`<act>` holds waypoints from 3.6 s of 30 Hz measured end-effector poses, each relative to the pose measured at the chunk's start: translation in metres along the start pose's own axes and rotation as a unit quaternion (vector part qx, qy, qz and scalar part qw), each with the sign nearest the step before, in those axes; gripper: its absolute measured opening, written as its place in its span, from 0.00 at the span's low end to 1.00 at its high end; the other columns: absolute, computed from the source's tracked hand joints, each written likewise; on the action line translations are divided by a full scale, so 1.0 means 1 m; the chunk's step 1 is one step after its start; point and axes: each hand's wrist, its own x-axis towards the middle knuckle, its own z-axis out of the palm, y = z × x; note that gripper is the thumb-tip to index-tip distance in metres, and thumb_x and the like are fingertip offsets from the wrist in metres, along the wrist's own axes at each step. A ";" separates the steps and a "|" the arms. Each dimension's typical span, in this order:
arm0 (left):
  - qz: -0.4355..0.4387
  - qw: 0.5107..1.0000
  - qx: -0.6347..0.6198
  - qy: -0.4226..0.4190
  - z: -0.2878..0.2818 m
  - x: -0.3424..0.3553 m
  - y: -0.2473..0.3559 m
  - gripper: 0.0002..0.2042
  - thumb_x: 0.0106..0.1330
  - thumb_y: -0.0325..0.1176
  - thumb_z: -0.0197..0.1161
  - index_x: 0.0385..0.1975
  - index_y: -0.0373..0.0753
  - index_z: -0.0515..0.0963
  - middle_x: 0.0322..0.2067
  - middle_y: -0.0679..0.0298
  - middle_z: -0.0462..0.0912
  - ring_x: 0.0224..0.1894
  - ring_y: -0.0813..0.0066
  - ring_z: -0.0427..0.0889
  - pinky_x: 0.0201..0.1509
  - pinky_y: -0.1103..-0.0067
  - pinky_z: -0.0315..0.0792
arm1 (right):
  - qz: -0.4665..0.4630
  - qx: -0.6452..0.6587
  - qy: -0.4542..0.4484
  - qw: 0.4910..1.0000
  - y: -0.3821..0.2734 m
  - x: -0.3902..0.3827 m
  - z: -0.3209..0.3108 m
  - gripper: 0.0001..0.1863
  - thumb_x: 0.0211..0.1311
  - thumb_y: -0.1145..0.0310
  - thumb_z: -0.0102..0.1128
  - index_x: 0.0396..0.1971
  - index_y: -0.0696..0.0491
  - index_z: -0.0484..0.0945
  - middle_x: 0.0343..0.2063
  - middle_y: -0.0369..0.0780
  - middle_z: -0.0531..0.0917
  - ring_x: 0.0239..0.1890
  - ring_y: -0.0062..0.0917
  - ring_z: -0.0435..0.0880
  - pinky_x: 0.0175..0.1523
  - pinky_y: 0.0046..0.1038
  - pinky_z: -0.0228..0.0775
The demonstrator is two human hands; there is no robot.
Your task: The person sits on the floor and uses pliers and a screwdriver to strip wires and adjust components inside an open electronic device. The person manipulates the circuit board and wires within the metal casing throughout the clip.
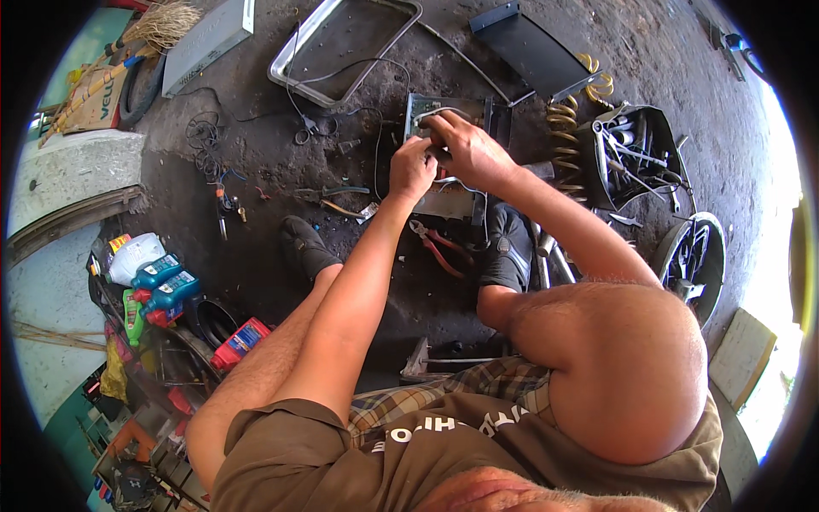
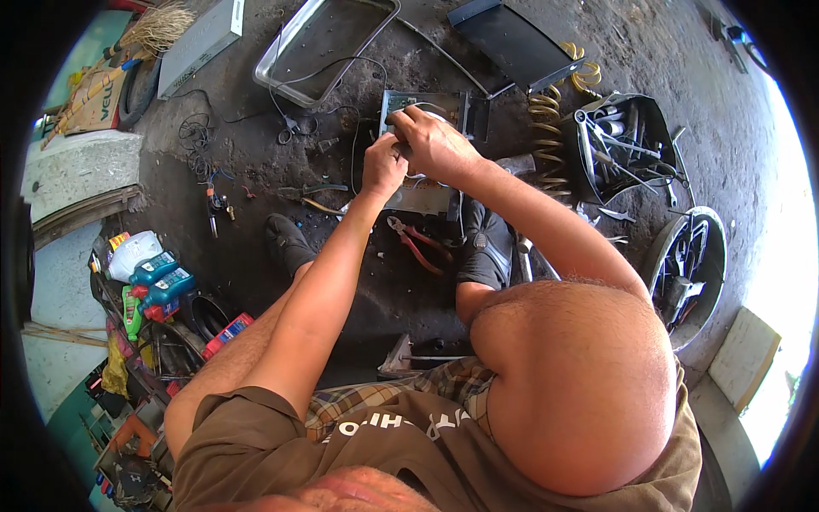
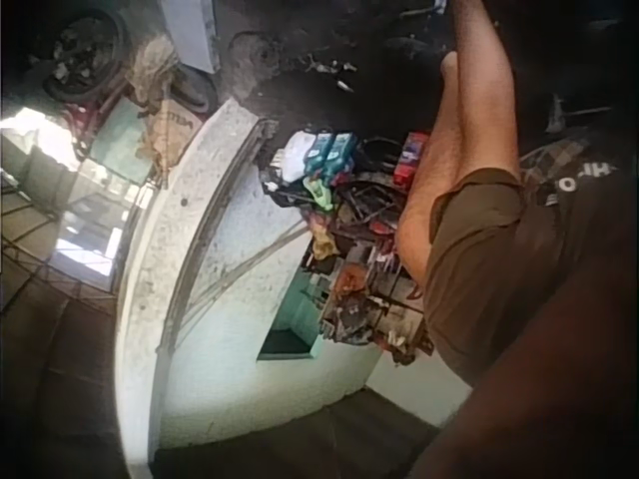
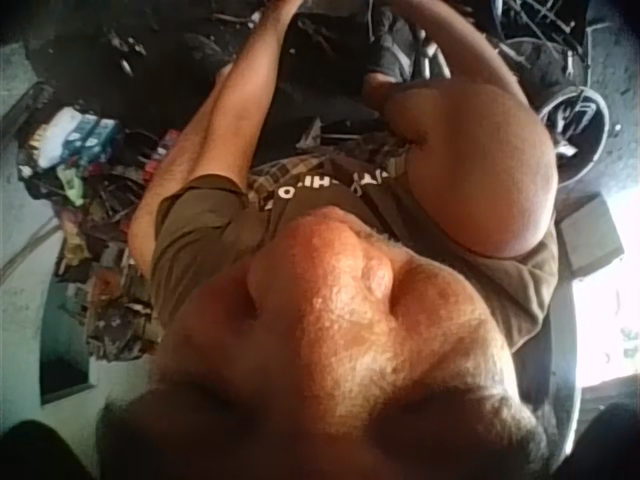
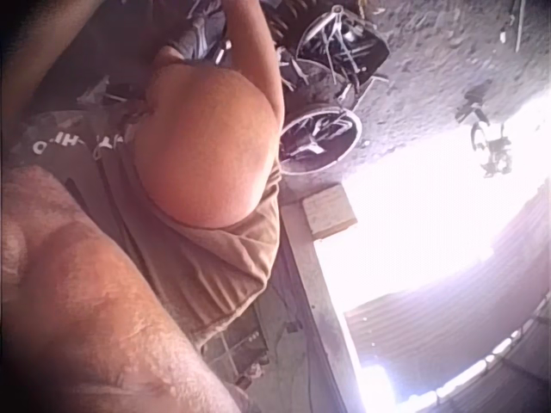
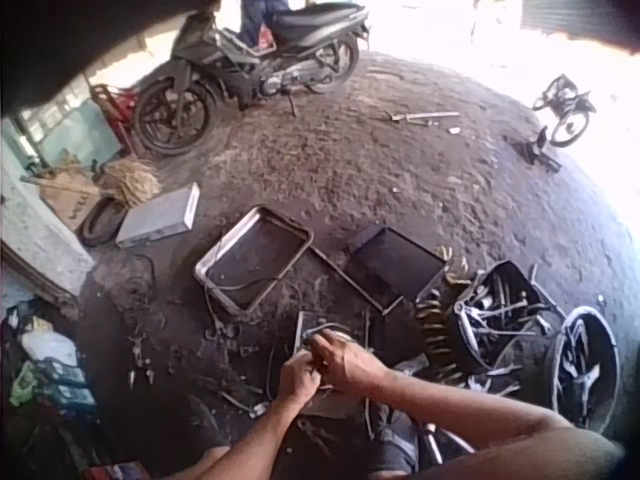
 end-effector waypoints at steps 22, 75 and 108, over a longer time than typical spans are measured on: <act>-0.064 0.997 -0.012 0.043 -0.001 0.008 -0.003 0.16 0.60 0.43 0.83 0.33 0.39 0.84 0.30 0.54 0.88 0.34 0.49 0.89 0.39 0.62 0.81 | 0.088 -0.156 0.540 0.822 -0.077 -0.150 -0.280 0.10 0.64 0.65 0.76 0.41 0.52 0.86 0.36 0.40 0.85 0.35 0.32 0.88 0.39 0.32 0.81; -0.053 0.982 0.129 -0.130 -0.001 0.023 -0.007 0.12 0.60 0.31 0.74 0.43 0.40 0.86 0.45 0.54 0.86 0.50 0.50 0.88 0.56 0.60 0.84 | 0.070 -0.136 -0.181 0.972 -0.006 0.030 -0.029 0.18 0.57 0.76 0.72 0.48 0.59 0.79 0.48 0.51 0.80 0.50 0.51 0.89 0.55 0.46 0.83; 0.092 0.950 0.191 -0.230 -0.002 0.036 -0.004 0.04 0.70 0.24 0.58 0.36 0.34 0.80 0.46 0.48 0.80 0.47 0.46 0.90 0.51 0.57 0.85 | -0.028 -0.024 0.023 0.999 0.016 -0.037 -0.035 0.17 0.59 0.79 0.67 0.49 0.55 0.80 0.42 0.47 0.80 0.44 0.49 0.87 0.50 0.45 0.82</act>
